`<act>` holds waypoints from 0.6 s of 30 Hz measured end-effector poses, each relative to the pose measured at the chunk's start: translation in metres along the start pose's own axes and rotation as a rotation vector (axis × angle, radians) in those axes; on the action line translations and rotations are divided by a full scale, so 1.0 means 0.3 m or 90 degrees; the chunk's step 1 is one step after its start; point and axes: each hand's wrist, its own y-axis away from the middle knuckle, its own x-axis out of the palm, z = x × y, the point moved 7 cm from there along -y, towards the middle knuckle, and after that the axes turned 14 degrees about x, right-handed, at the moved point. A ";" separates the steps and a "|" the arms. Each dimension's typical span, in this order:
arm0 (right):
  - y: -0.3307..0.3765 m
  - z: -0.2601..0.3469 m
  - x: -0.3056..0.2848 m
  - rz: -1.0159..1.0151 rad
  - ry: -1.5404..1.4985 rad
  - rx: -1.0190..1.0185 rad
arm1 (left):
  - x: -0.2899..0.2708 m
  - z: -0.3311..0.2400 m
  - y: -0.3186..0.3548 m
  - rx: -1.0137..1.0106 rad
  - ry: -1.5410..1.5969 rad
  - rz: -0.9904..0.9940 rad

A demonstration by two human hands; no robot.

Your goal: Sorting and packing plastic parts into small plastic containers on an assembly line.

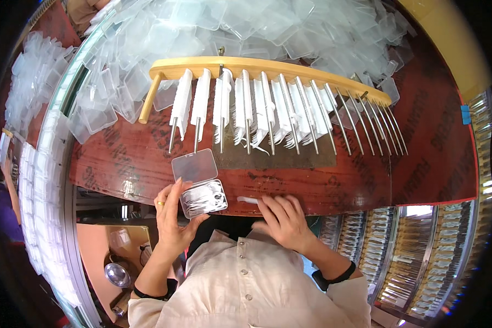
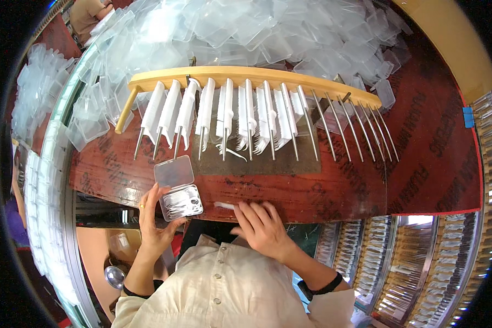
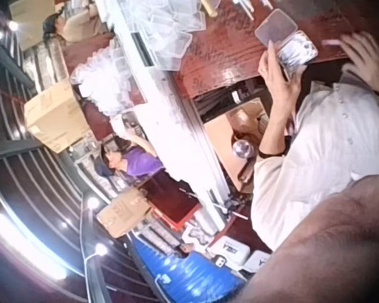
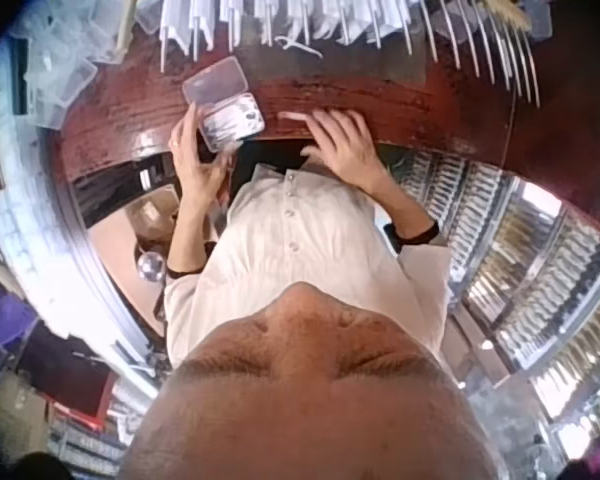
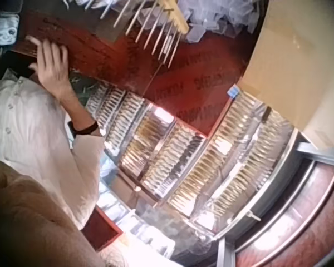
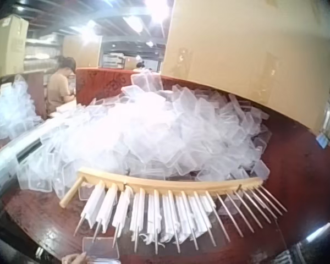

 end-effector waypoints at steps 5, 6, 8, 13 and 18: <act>-0.051 -0.107 -0.064 -0.114 -0.287 0.106 | 0.003 0.002 0.006 0.005 0.027 0.004; -0.142 -0.124 -0.064 -0.145 -0.258 0.144 | -0.003 -0.001 0.008 0.009 0.024 0.007; -0.298 -0.169 -0.016 -0.128 -0.176 0.228 | 0.011 0.006 0.012 -0.004 0.026 0.029; -0.374 -0.197 0.068 0.002 -0.136 0.275 | -0.002 -0.001 0.018 -0.013 0.008 0.026; -0.271 -0.066 -0.075 0.014 -0.091 0.078 | 0.005 -0.002 0.002 -0.002 0.035 0.046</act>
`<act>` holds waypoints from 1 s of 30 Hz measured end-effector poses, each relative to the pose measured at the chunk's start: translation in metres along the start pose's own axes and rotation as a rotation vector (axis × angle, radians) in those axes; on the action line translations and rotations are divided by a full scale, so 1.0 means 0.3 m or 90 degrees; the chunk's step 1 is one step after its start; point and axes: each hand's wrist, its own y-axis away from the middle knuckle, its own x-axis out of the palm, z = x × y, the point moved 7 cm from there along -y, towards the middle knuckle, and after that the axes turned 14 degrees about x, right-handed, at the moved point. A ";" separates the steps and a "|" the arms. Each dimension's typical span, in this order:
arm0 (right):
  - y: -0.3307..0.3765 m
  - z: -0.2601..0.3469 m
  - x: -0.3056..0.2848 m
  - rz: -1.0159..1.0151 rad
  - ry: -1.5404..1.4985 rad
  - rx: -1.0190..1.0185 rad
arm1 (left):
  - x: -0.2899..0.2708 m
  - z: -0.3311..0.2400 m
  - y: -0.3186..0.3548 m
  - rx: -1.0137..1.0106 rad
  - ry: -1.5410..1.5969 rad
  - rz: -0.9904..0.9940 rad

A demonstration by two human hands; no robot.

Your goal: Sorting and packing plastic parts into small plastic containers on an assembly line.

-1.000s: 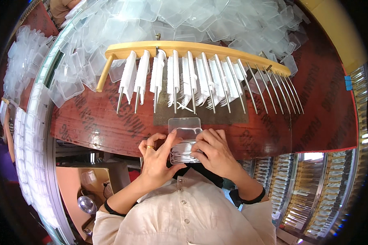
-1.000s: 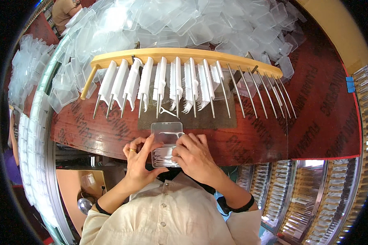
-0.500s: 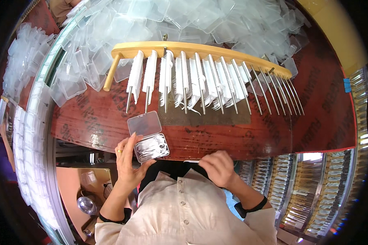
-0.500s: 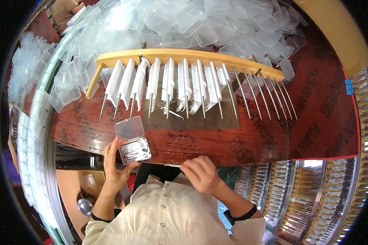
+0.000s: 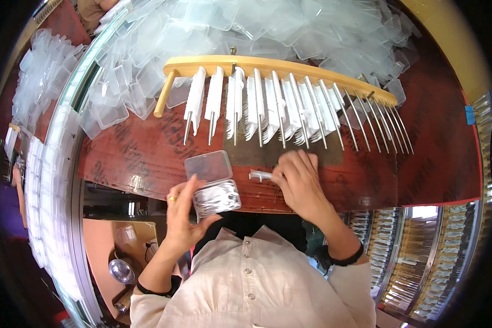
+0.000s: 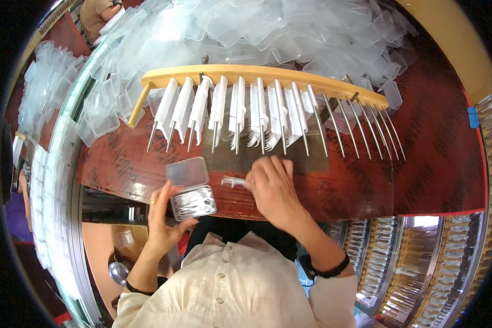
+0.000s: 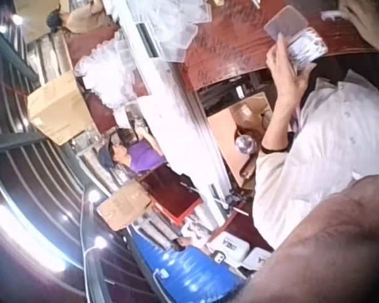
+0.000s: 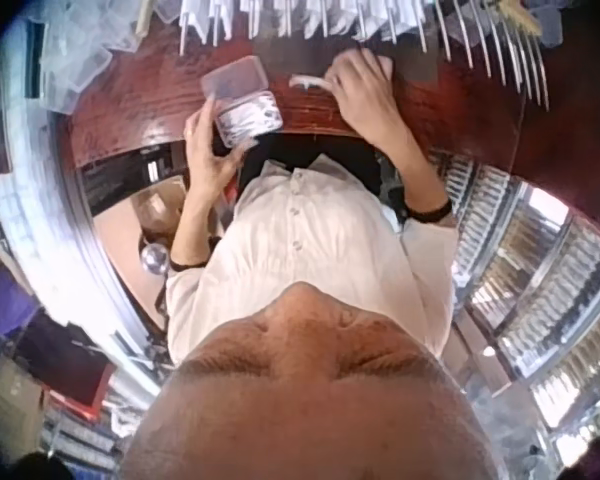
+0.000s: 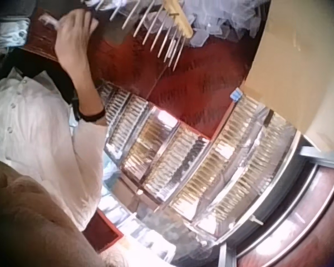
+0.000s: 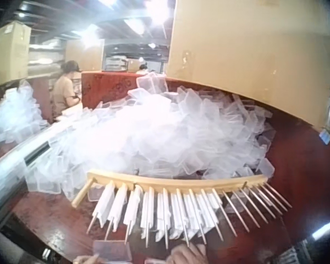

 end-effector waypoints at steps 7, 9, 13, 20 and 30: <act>0.112 0.047 -0.046 0.058 -0.007 -0.079 | 0.267 -0.161 -0.170 0.127 0.084 0.137; 0.125 -0.096 -0.088 0.073 -0.136 -0.023 | 0.311 -0.179 -0.173 0.181 0.003 0.204; 0.007 -0.463 -0.092 0.005 -0.900 0.319 | 0.355 -0.223 -0.142 0.226 -0.149 0.327; -0.202 -0.393 -0.077 -0.013 -1.153 0.085 | 0.386 -0.247 -0.165 0.230 -0.126 0.357; 0.144 -0.210 -0.269 -0.146 -0.622 0.095 | 0.301 -0.159 -0.209 0.087 0.301 0.154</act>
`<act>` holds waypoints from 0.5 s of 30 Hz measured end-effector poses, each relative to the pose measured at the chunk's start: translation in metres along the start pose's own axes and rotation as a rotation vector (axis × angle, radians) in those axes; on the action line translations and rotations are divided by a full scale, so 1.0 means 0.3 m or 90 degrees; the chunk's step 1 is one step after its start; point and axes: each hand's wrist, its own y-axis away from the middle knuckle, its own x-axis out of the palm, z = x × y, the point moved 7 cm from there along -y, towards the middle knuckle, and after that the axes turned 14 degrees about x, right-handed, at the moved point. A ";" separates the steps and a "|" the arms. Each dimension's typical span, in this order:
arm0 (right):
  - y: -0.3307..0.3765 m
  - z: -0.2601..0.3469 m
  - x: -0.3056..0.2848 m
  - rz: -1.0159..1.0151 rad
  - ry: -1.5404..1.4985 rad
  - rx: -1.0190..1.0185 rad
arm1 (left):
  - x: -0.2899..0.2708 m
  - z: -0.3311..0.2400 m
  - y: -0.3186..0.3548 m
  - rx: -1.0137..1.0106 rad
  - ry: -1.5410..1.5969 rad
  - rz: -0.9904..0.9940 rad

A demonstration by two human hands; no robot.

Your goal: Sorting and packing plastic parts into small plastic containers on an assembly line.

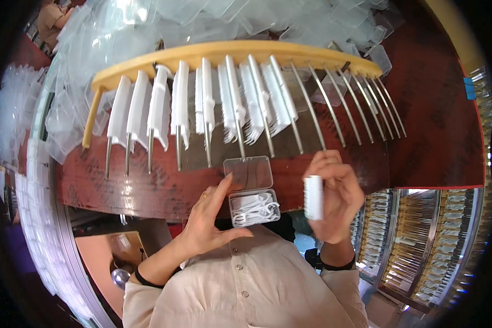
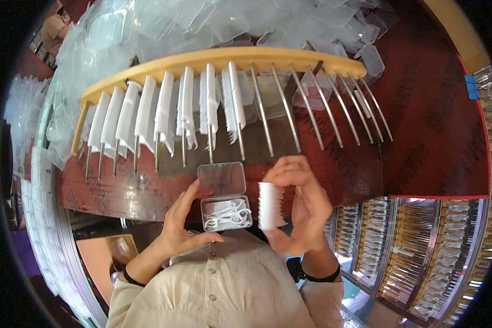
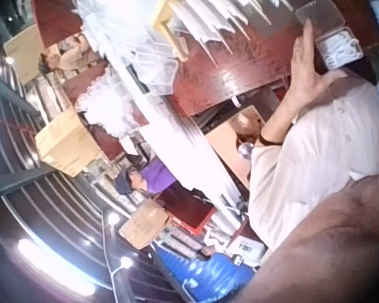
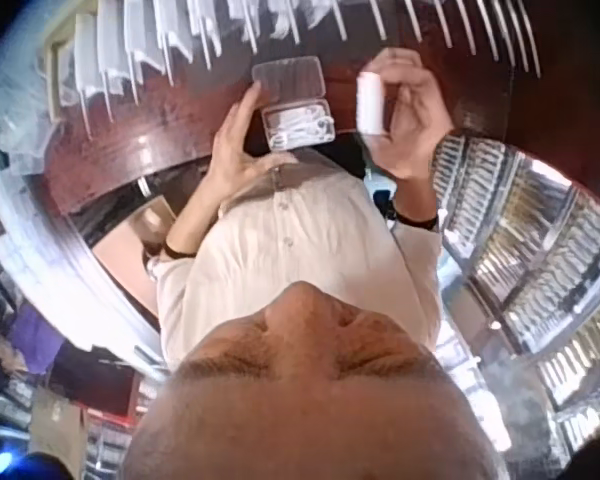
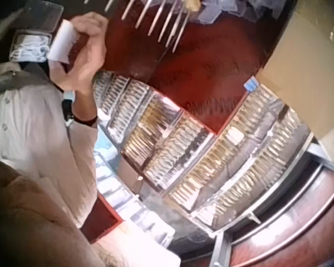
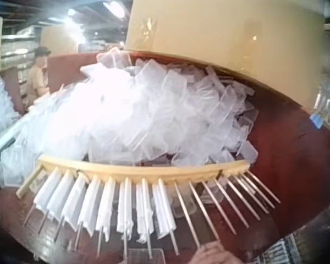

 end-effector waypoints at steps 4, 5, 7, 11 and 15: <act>0.000 -0.010 0.184 0.194 0.467 -0.026 | 0.037 0.011 0.015 0.009 -0.022 -0.009; 0.016 -0.053 0.224 0.245 0.496 -0.006 | 0.033 0.010 0.021 0.010 -0.023 -0.008; 0.069 -0.095 0.248 0.260 0.474 -0.015 | 0.039 -0.003 0.046 -0.001 -0.141 0.052; 0.102 -0.180 0.091 0.000 0.263 0.135 | 0.037 -0.043 0.079 0.020 -0.214 0.074; -0.019 -0.257 0.144 0.002 0.104 0.302 | 0.055 -0.078 0.102 0.166 -0.349 0.069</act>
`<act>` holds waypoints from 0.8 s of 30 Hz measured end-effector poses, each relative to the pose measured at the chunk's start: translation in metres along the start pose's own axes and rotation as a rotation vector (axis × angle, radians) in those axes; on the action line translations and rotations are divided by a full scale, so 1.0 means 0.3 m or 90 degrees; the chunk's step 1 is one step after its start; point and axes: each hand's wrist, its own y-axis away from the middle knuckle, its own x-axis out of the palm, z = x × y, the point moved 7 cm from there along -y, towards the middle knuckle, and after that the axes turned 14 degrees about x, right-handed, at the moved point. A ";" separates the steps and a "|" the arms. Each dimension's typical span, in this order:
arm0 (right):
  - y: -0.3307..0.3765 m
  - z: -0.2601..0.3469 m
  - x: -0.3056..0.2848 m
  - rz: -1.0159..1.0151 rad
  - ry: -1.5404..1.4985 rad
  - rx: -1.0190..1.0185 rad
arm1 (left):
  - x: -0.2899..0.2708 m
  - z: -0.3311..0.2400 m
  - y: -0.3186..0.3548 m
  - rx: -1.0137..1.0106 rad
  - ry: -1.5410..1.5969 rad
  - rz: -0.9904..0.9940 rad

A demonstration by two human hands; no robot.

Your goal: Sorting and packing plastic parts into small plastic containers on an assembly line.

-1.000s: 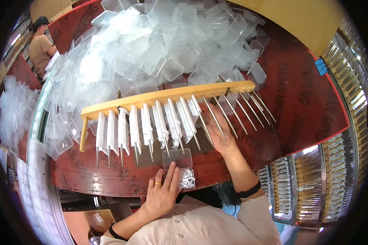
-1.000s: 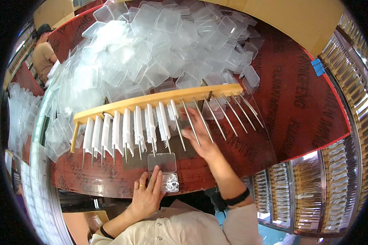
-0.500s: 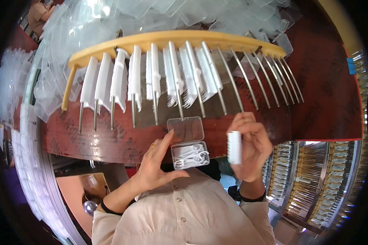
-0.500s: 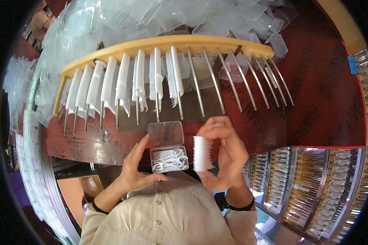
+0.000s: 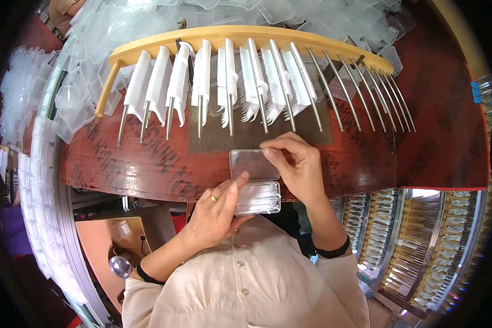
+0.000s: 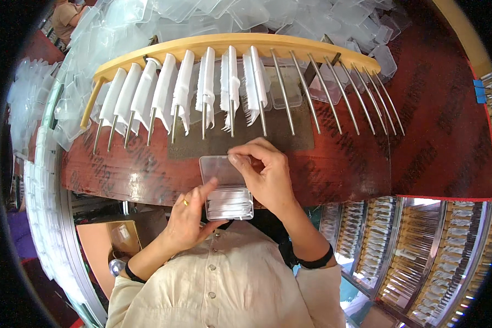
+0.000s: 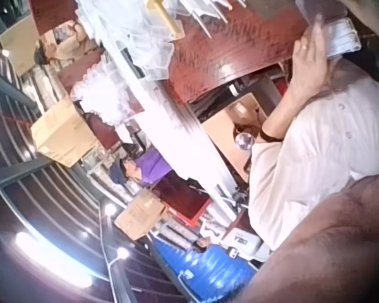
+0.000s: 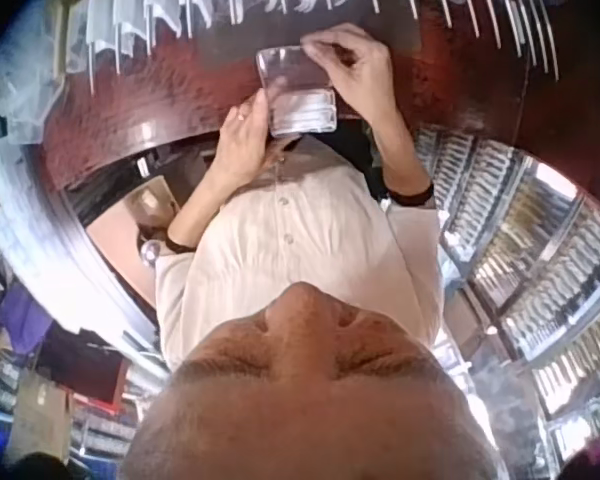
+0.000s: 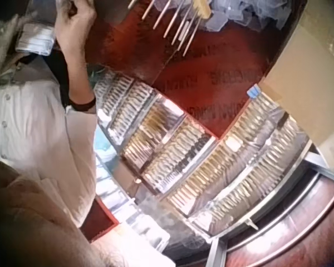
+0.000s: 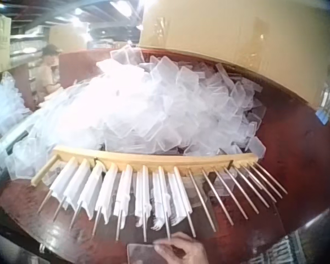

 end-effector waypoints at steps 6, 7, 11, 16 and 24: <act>0.166 0.096 0.042 0.242 0.102 -0.147 | -0.070 0.076 -0.008 -0.085 0.241 -0.130; 0.174 0.088 0.043 0.234 0.120 -0.191 | -0.064 0.080 -0.015 -0.097 0.249 -0.159; 0.222 0.077 0.084 0.206 0.277 -0.298 | -0.023 0.079 0.003 -0.102 0.199 -0.083; 0.312 0.040 0.109 0.160 0.516 -0.486 | 0.025 0.014 0.014 0.014 -0.005 0.076; 0.305 0.100 0.095 0.002 0.437 -0.700 | -0.097 -0.027 -0.142 0.077 -0.162 0.048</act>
